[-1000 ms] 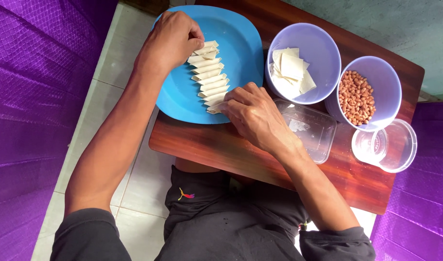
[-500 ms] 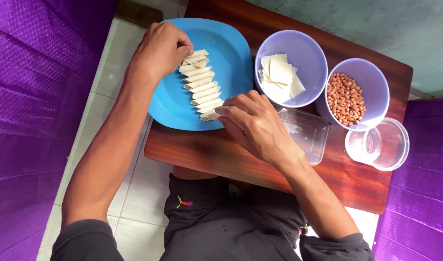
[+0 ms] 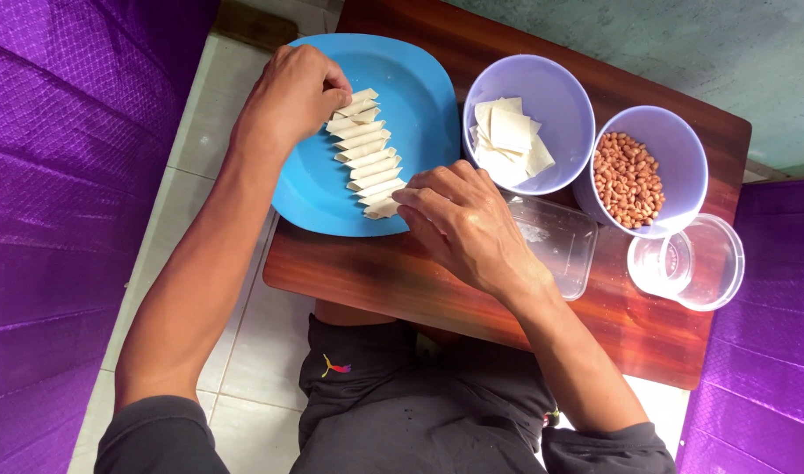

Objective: Wrapping individual peanuts in small squares of dough to prepare snacks.

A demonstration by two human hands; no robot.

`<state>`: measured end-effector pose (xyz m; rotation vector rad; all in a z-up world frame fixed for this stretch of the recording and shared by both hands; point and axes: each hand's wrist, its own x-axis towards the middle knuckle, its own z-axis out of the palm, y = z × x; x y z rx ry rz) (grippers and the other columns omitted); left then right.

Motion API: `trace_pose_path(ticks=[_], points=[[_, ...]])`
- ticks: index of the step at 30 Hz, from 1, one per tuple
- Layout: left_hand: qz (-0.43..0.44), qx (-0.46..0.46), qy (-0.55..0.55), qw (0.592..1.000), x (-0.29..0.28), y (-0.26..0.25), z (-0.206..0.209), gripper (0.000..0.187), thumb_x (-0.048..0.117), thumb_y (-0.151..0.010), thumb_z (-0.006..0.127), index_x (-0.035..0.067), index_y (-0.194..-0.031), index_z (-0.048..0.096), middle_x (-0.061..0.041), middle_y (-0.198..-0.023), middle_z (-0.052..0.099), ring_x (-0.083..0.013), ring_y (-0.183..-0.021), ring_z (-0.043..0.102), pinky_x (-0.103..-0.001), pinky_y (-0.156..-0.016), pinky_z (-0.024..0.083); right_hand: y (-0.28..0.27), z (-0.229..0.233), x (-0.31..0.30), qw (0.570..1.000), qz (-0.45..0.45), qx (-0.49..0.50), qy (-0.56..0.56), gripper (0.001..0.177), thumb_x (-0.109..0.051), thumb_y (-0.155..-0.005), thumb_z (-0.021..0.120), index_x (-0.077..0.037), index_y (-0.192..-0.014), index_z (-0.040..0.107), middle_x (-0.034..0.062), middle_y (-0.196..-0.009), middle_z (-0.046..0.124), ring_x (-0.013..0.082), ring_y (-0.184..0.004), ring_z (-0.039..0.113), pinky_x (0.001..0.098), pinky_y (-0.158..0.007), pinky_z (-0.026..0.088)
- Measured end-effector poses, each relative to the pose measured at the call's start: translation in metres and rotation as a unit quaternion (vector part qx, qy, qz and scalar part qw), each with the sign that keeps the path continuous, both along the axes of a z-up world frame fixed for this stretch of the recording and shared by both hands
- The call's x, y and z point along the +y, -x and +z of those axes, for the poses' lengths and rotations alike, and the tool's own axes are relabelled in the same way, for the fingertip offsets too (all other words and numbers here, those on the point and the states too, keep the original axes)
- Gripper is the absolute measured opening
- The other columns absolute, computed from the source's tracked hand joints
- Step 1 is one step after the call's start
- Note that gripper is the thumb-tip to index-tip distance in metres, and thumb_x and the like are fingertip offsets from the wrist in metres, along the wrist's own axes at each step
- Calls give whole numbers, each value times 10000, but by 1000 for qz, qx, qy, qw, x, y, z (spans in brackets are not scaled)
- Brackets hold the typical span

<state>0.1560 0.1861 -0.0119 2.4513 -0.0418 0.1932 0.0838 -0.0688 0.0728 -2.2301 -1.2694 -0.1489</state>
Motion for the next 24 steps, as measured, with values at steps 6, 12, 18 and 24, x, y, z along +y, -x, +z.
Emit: trace_pose_path(ticks=[6, 12, 18, 24], points=[[-3, -2, -3, 1000, 1, 0, -2, 104, 52, -824, 766, 22, -912, 811, -107, -729, 717, -217, -585, 646, -407, -637, 566, -1, -4, 1, 1000, -9, 4, 11, 178, -43, -911, 746, -37, -1089, 733, 95, -1085, 676, 240, -881, 565, 372, -832, 499], [-8, 5, -2, 1000, 1, 0, -1, 108, 49, -825, 762, 31, -918, 813, -101, -746, 726, -216, -595, 653, -407, -641, 571, -1, -2, 3, 1000, -6, 6, 4, 177, -34, -912, 742, -30, -1089, 732, 96, -1082, 676, 241, -880, 563, 370, -828, 496], [-15, -6, 6, 1000, 2, -1, -1, 106, 56, -825, 767, 6, -911, 804, -102, -701, 700, -202, -549, 615, -388, -586, 551, -1, -1, 3, 1000, -7, 0, -2, 182, -24, -906, 750, -29, -1086, 727, 92, -1082, 673, 239, -883, 565, 369, -827, 496], [-3, -3, -2, 1000, 0, -1, 3, 94, 44, -836, 747, 17, -903, 807, -105, -706, 720, -208, -549, 639, -399, -612, 567, 0, 0, 2, 1000, -7, -2, -6, 171, -28, -909, 748, -19, -1079, 732, 102, -1082, 680, 240, -878, 561, 365, -822, 495]])
